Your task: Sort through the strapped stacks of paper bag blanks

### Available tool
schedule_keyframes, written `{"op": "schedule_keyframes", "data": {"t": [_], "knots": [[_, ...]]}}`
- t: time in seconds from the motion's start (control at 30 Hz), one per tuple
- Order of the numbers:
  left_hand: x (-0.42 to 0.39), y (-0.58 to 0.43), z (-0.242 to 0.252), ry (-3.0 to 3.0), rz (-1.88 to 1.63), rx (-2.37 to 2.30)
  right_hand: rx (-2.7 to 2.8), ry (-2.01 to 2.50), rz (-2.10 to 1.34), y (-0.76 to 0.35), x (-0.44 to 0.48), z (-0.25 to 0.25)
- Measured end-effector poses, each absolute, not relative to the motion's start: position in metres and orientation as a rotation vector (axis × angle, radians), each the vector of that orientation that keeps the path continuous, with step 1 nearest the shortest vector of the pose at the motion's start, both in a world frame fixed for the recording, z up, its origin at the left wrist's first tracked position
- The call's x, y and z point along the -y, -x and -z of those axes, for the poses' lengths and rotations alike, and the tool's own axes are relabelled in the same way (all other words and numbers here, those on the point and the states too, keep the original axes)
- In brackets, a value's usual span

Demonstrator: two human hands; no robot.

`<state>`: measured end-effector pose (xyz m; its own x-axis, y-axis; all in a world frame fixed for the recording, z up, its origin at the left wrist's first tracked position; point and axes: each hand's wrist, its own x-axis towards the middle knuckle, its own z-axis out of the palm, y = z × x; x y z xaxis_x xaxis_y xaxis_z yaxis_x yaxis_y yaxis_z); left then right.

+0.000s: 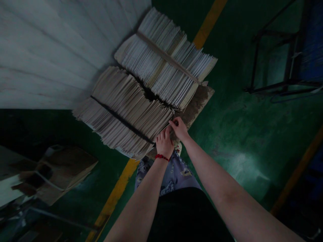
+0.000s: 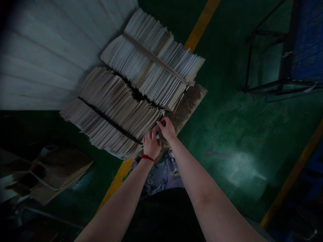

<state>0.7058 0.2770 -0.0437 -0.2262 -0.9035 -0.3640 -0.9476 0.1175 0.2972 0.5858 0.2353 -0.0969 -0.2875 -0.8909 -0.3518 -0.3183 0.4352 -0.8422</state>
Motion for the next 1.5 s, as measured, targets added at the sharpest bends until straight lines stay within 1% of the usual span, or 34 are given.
{"op": "schedule_keyframes", "data": {"t": [0.23, 0.33, 0.43, 0.63, 0.73, 0.83, 1.03, 1.33, 1.5], "knots": [[-0.275, -0.703, 0.045, 1.896, -0.678, -2.275, -1.817, 0.864, 0.914, -0.592, -0.238, 0.094], [-0.274, -0.704, 0.046, 1.897, -0.697, -2.277, -1.764, 0.97, 0.979, -0.589, -0.236, 0.092], [-0.274, -0.705, 0.046, 1.904, -0.701, -2.272, -1.727, 1.1, 0.949, -0.585, -0.235, 0.092], [-0.276, -0.704, 0.046, 1.908, -0.666, -2.29, -1.754, 1.031, 0.946, -0.584, -0.24, 0.091], [-0.277, -0.704, 0.048, 1.906, -0.659, -2.293, -1.703, 1.12, 0.968, -0.583, -0.239, 0.089], [-0.277, -0.705, 0.049, 1.9, -0.661, -2.295, -1.69, 1.139, 0.949, -0.582, -0.238, 0.09], [-0.276, -0.703, 0.046, 1.91, -0.648, -2.28, -1.802, 0.979, 0.883, -0.582, -0.24, 0.095], [-0.273, -0.7, 0.046, 1.913, -0.625, -2.238, -1.693, 1.262, 0.708, -0.573, -0.23, 0.092], [-0.27, -0.7, 0.047, 1.912, -0.636, -2.221, -1.729, 1.257, 0.692, -0.573, -0.234, 0.089]]}}
